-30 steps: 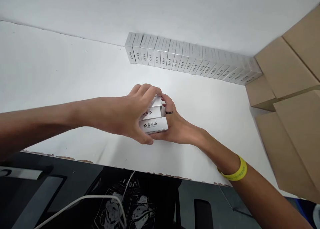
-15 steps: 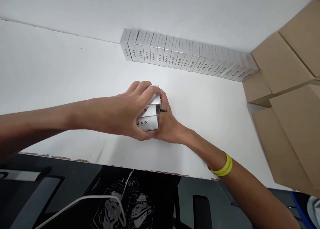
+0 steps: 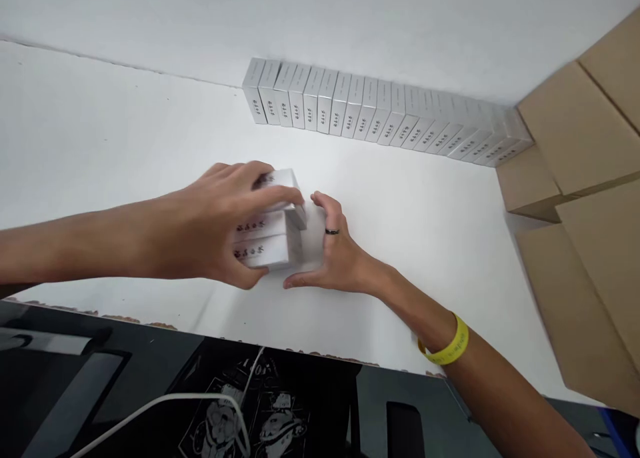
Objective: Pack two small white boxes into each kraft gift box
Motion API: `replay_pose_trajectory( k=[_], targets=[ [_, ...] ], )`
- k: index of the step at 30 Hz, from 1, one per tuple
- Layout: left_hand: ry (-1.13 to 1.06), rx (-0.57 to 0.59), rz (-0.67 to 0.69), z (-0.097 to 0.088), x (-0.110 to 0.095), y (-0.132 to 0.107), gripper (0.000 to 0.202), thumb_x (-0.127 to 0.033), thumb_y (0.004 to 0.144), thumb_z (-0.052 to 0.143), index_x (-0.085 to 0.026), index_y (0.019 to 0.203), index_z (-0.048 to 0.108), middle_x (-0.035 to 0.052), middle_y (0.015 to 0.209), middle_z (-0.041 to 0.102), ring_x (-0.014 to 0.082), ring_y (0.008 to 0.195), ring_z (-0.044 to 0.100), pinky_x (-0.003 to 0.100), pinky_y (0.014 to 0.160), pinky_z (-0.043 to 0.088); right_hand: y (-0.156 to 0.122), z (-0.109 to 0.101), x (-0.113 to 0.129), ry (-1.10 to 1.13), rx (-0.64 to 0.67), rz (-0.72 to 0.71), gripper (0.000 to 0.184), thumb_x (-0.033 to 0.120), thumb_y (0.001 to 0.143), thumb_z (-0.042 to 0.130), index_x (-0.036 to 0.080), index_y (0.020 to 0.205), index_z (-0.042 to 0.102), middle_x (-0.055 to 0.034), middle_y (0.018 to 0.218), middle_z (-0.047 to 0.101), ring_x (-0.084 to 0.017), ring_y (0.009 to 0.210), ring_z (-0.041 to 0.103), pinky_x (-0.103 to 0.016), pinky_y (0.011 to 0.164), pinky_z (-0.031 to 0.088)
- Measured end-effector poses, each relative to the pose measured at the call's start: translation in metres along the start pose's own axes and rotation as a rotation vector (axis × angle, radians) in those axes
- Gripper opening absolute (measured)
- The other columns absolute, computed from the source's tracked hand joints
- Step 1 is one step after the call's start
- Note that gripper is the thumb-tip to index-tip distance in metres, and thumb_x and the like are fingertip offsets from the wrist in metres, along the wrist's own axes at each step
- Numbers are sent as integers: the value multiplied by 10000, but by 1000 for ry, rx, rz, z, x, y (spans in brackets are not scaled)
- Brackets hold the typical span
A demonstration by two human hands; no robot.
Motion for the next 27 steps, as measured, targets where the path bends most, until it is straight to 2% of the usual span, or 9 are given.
replay_pose_trajectory(
  k=[3,6,8,10,13,16,19,22,27],
  targets=[
    [-140,-184,-42,6,30,-29,844,-388,741,786,-305,1493,412,112,1328,440,324,1114,515,531,931,556,-7,-7,-2,-13,-19,16,1219,736,744,840,395,1582,23,-128,1640,115,-352,1552,260,-642,1259,368],
    [-233,-348,37,22,51,-62,984,-370,727,790,-290,1545,250,141,1424,334,396,1302,417,547,961,577,-11,-9,-4,0,-1,79,1070,674,843,784,414,1573,45,-112,1650,116,-333,1537,305,-638,1242,397],
    [-248,-388,65,37,59,-80,1103,-357,676,828,-324,1568,180,142,1416,350,413,1316,422,576,970,579,-12,-9,-4,4,-2,90,999,632,884,757,424,1567,58,-105,1647,134,-325,1525,334,-636,1233,411],
    [-293,-352,51,51,64,-90,1211,-328,657,848,-356,1602,91,141,1356,435,387,1215,529,586,938,596,-12,-8,-3,-13,-10,81,964,592,906,743,430,1567,59,-105,1633,167,-320,1504,368,-640,1230,412],
    [-377,-278,43,66,65,-94,1316,-313,666,847,-354,1635,-42,133,1239,548,366,1085,627,600,901,614,-12,-7,-1,-46,-27,48,938,535,926,733,426,1575,65,-108,1615,202,-308,1478,399,-641,1227,416],
    [-374,-275,73,69,64,-91,1368,-342,671,851,-351,1646,-109,159,1304,530,418,1196,590,640,951,600,-13,-7,1,-66,-40,32,922,492,938,725,418,1585,73,-112,1610,222,-300,1470,405,-636,1213,437],
    [-292,-331,131,70,61,-88,1407,-419,666,896,-343,1658,-99,205,1564,262,510,1475,320,723,1110,491,-15,-7,2,-86,-40,17,929,464,940,729,411,1600,78,-114,1606,248,-308,1498,370,-636,1202,455],
    [-230,-382,166,72,59,-85,1479,-518,615,950,-341,1656,-86,178,1647,16,543,1573,37,782,1203,345,-16,-6,8,-84,-38,-70,947,474,931,748,392,1608,91,-119,1621,249,-313,1549,295,-650,1246,392],
    [-268,-383,206,72,49,-75,1397,-355,663,879,-320,1636,-123,151,1521,232,474,1556,132,774,1270,228,-16,1,23,-17,20,-187,1190,637,821,828,355,1642,14,-128,1741,-26,-360,1639,28,-703,1296,244]
  ],
)
Point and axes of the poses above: each hand's wrist, its own y-axis towards the middle knuckle, its own z-axis out of the palm, x = y × z, the point moved 5 cm from there along y, towards the middle knuckle
